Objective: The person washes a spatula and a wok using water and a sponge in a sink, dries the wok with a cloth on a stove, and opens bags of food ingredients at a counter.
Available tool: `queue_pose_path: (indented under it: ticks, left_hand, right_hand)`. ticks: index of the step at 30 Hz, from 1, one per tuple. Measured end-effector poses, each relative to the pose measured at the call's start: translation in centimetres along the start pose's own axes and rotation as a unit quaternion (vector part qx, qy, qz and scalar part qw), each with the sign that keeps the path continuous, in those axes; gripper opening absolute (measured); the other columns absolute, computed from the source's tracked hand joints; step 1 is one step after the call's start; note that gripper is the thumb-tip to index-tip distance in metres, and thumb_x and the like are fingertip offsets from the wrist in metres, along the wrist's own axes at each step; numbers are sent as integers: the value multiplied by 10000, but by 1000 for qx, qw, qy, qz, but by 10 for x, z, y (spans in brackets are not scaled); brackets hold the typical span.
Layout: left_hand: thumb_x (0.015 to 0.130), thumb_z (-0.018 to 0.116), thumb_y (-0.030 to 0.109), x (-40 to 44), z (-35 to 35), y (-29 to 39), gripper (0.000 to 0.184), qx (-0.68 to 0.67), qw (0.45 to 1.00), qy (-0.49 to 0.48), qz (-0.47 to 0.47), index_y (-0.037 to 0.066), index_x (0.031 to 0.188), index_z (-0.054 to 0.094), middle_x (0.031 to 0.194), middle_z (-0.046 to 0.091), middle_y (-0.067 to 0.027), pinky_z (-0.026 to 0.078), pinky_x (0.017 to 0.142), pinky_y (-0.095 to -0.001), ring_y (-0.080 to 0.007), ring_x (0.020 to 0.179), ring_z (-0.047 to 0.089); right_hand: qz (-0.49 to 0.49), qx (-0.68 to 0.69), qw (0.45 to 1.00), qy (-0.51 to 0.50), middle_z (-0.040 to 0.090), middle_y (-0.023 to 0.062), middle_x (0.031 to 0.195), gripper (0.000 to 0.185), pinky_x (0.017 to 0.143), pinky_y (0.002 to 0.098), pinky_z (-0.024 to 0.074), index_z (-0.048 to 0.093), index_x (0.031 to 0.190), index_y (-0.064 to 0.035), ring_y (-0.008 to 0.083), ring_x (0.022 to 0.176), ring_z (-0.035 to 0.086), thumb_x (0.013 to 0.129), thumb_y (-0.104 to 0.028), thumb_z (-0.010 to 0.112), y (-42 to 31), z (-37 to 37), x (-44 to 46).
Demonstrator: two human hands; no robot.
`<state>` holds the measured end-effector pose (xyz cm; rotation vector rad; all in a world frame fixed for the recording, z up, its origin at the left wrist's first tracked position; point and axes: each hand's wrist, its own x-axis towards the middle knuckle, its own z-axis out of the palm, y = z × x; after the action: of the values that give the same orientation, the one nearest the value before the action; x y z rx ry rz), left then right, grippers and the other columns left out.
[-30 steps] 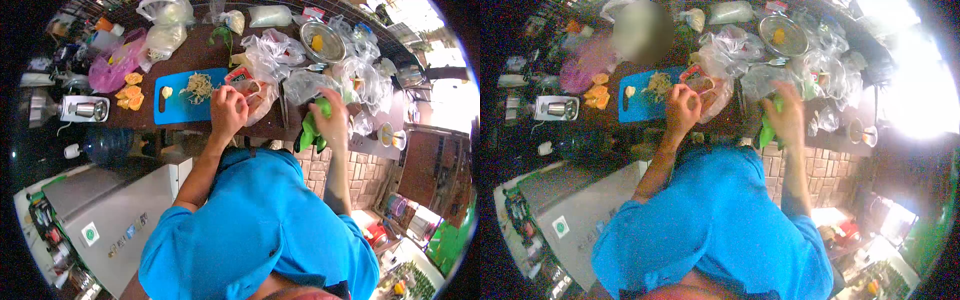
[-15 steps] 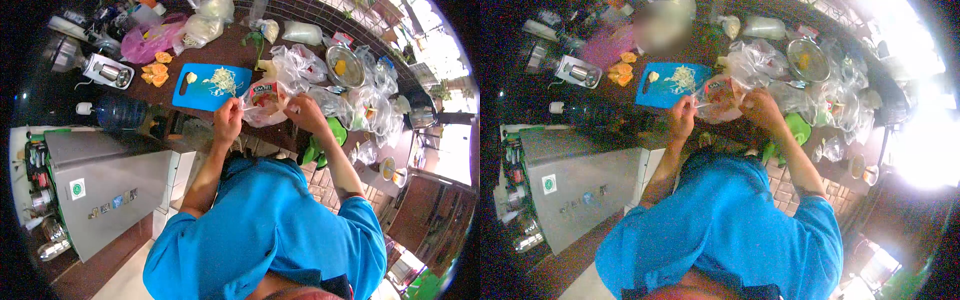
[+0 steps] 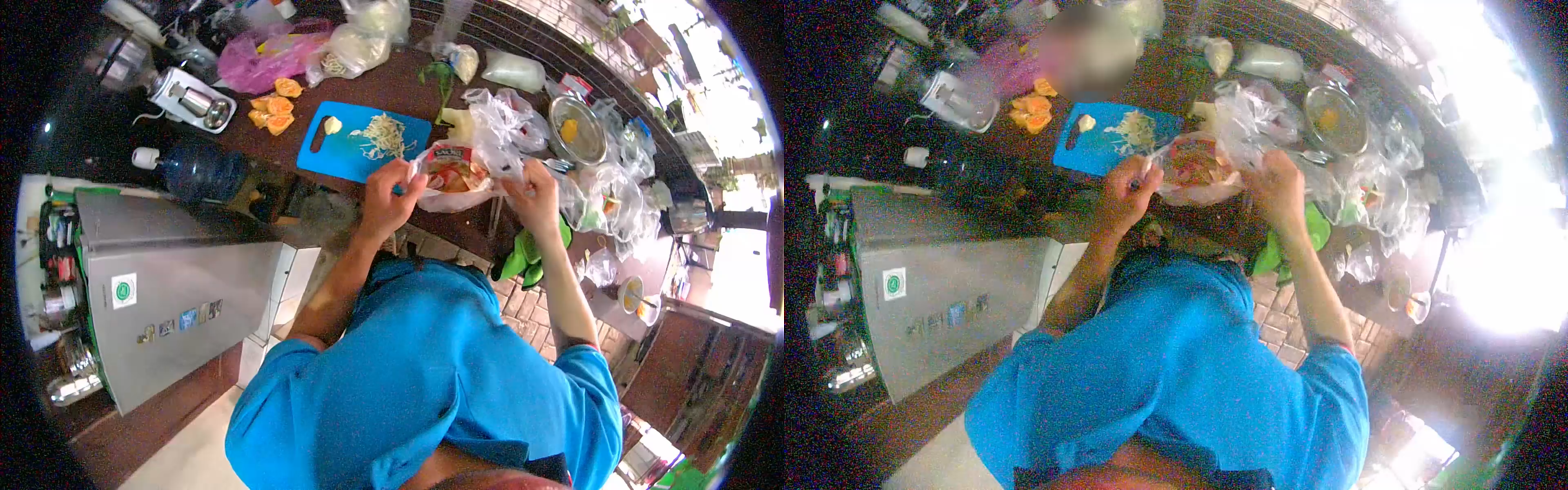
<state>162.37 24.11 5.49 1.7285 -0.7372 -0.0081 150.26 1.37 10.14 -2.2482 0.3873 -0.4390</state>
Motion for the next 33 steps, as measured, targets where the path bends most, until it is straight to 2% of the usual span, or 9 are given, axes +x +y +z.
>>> queue_pose_path:
  ticks: [6, 9, 13, 14, 17, 19, 21, 25, 33]
  left_hand:
    - [846, 603, 184, 51, -11, 4, 184, -22, 998, 56, 15, 20, 770, 570, 691, 552, -79, 394, 546, -319, -204, 613, 522]
    - [838, 605, 175, 63, -9, 10, 159, -6, 997, 57, 41, 20, 812, 580, 770, 575, -99, 428, 602, -332, -234, 696, 566]
    - [784, 643, 181, 62, -8, -5, 189, -1, 998, 10, 65, 12, 801, 560, 815, 564, -117, 454, 684, -348, -271, 763, 575]
    - [781, 643, 182, 60, -9, -7, 194, 8, 996, 11, 90, 11, 799, 554, 839, 561, -123, 454, 707, -357, -276, 791, 573]
    - [781, 635, 177, 57, -18, -14, 194, 13, 993, -1, 120, 8, 805, 542, 905, 561, -140, 452, 782, -373, -295, 876, 570]
    - [784, 634, 174, 54, -21, -20, 190, -20, 990, -3, 139, 11, 798, 538, 945, 568, -147, 451, 812, -377, -302, 910, 570]
    - [782, 641, 166, 49, -27, -20, 182, -65, 991, -30, 111, 19, 786, 533, 1033, 574, -150, 446, 847, -384, -307, 969, 567]
    - [808, 623, 130, 49, -43, -18, 111, -92, 977, -117, 154, 55, 801, 541, 1163, 575, -161, 446, 896, -415, -305, 1083, 559]
    - [816, 606, 91, 61, -53, -22, 116, -166, 969, -162, 87, 4, 891, 589, 937, 639, -137, 484, 771, -340, -262, 890, 630]
  right_hand:
    - [-46, 188, 980, 50, 583, 39, 858, 80, 696, 255, 392, 583, 761, -9, 124, 771, 492, 766, -82, 615, -13, -4, 16]
    - [-55, 311, 949, -22, 580, 59, 941, 67, 731, 255, 394, 587, 773, -13, 127, 835, 494, 765, -74, 614, -13, 0, 32]
    - [-104, 234, 966, -32, 526, 84, 1129, 94, 890, 285, 348, 558, 751, -4, 160, 1022, 476, 805, -81, 569, 20, 46, 47]
    - [28, 419, 907, -30, 539, 117, 1185, 143, 935, 298, 348, 547, 723, -15, 174, 1078, 487, 804, -126, 586, 1, 50, 40]
    - [23, 428, 903, -7, 515, 161, 1253, 182, 960, 323, 344, 533, 699, -29, 188, 1107, 483, 791, -167, 610, 14, 68, 32]
    - [-6, 381, 923, 48, 513, 161, 1279, 347, 1007, 394, 330, 586, 722, -26, 238, 1164, 478, 813, -352, 664, -5, 78, 24]
    - [-66, 353, 931, 70, 408, 226, 1370, 257, 1068, 432, 226, 467, 678, -48, 314, 1278, 365, 778, -239, 608, -11, 92, 16]
    - [17, 342, 937, 68, 538, 172, 1207, 319, 981, 385, 347, 525, 887, -13, 254, 1150, 471, 872, -327, 577, -26, 104, -13]
    - [-22, 357, 923, 144, 515, 201, 1152, 183, 993, 394, 314, 430, 857, -37, 257, 1110, 463, 872, -197, 516, -70, 91, -9]
